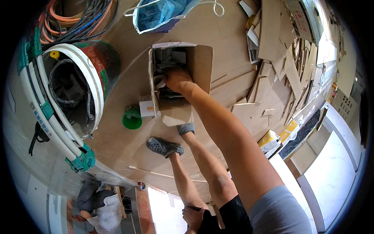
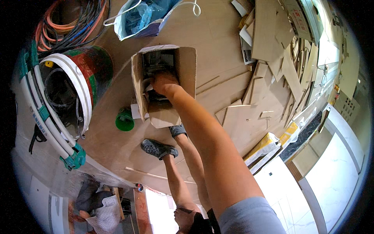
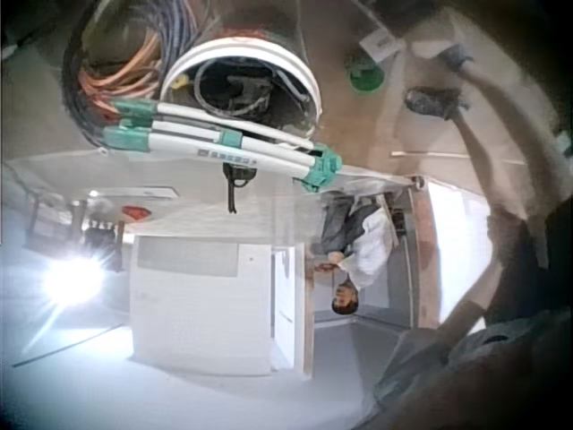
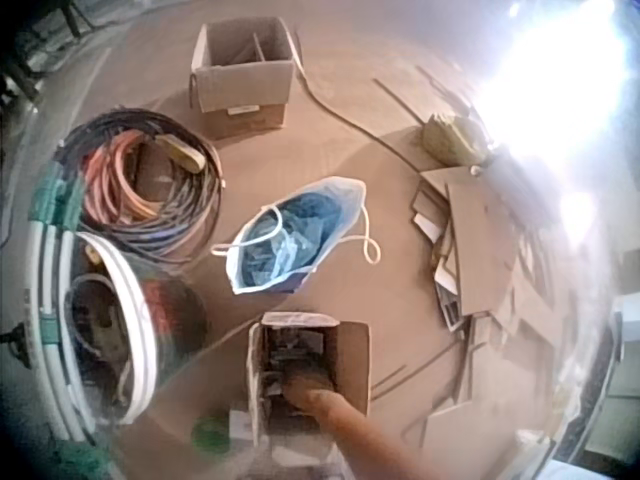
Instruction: The person uses a nail gun and a hammer to fix a strip of baseboard to a wall, then moves across the room to a cardboard box and handles paper strips.
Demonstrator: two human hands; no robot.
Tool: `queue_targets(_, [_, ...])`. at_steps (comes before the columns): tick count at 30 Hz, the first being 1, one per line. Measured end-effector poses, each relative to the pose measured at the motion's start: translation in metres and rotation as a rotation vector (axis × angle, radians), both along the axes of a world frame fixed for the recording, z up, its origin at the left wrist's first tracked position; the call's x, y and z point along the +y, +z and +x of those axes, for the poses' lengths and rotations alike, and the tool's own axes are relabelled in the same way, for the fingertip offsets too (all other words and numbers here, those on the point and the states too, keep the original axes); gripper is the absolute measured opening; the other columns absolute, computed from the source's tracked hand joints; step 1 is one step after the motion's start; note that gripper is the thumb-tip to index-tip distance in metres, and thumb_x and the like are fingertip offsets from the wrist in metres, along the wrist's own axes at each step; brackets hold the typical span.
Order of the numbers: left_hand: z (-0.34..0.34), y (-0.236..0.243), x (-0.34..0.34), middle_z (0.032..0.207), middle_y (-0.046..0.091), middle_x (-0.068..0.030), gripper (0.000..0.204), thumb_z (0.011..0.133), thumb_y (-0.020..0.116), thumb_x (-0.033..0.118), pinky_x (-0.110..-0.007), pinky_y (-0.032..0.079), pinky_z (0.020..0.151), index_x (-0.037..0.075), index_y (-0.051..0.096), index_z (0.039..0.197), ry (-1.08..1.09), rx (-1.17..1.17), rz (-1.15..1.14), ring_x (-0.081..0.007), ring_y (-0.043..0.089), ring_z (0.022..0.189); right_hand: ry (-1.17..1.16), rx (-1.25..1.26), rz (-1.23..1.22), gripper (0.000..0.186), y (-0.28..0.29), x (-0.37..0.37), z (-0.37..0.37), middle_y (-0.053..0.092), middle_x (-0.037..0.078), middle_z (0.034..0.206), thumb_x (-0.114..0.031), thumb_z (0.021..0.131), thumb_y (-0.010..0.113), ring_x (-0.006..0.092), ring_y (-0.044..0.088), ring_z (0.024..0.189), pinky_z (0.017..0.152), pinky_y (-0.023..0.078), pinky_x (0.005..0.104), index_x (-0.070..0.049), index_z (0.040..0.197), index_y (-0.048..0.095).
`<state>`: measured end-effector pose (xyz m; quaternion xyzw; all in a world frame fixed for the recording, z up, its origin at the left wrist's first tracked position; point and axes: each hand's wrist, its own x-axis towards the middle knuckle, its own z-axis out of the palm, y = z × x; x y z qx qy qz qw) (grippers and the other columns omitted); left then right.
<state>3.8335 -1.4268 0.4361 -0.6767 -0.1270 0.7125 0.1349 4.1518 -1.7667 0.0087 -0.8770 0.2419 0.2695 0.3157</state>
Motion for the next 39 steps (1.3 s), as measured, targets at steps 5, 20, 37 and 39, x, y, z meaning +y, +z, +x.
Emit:
queue_targets(5, [0.000, 0.003, 0.002, 0.116, 0.058, -0.0230, 0.095, 0.061, 0.089, 0.055, -0.050, 0.050, 0.096, -0.007, 0.049, 0.121, 0.042, 0.000, 0.016, -0.0408, 0.059, 0.113, 0.150, -0.232, -0.045, 0.031, 0.030, 0.018, -0.007, 0.069, 0.019, 0.111, -0.030, 0.097, 0.054, 0.0398, 0.062, 0.108, 0.100, 0.048, 0.0482, -0.007, 0.109, 0.072])
queue_targets(20, [0.004, 0.001, 0.005, 0.120, 0.057, -0.0246, 0.097, 0.063, 0.088, 0.056, -0.048, 0.049, 0.099, -0.009, 0.049, 0.123, 0.030, 0.029, 0.029, -0.0405, 0.058, 0.115, 0.117, 0.043, 0.130, 0.044, 0.035, 0.020, 0.003, 0.066, 0.016, 0.123, -0.043, 0.097, 0.050, 0.0375, 0.052, 0.126, 0.108, 0.040, 0.0480, -0.009, 0.111, 0.074])
queue_targets(37, [0.016, 0.002, 0.002, 0.121, 0.054, -0.0276, 0.098, 0.064, 0.088, 0.053, -0.051, 0.049, 0.099, -0.011, 0.045, 0.124, 0.106, 0.019, 0.021, -0.0430, 0.056, 0.114, 0.025, 0.424, -0.360, 0.017, 0.003, 0.082, -0.006, 0.076, 0.011, 0.097, -0.020, 0.089, 0.063, 0.0285, 0.075, 0.092, 0.073, 0.059, 0.0459, -0.016, 0.091, 0.079])
queue_targets(39, [0.003, 0.004, 0.003, 0.118, 0.056, -0.0237, 0.092, 0.064, 0.087, 0.054, -0.050, 0.049, 0.097, -0.008, 0.049, 0.121, 0.048, -0.008, 0.040, -0.0410, 0.058, 0.112, 0.075, 0.349, -0.459, 0.015, 0.001, 0.091, -0.010, 0.077, 0.009, 0.097, -0.019, 0.088, 0.065, 0.0279, 0.075, 0.092, 0.073, 0.059, 0.0452, -0.016, 0.093, 0.079])
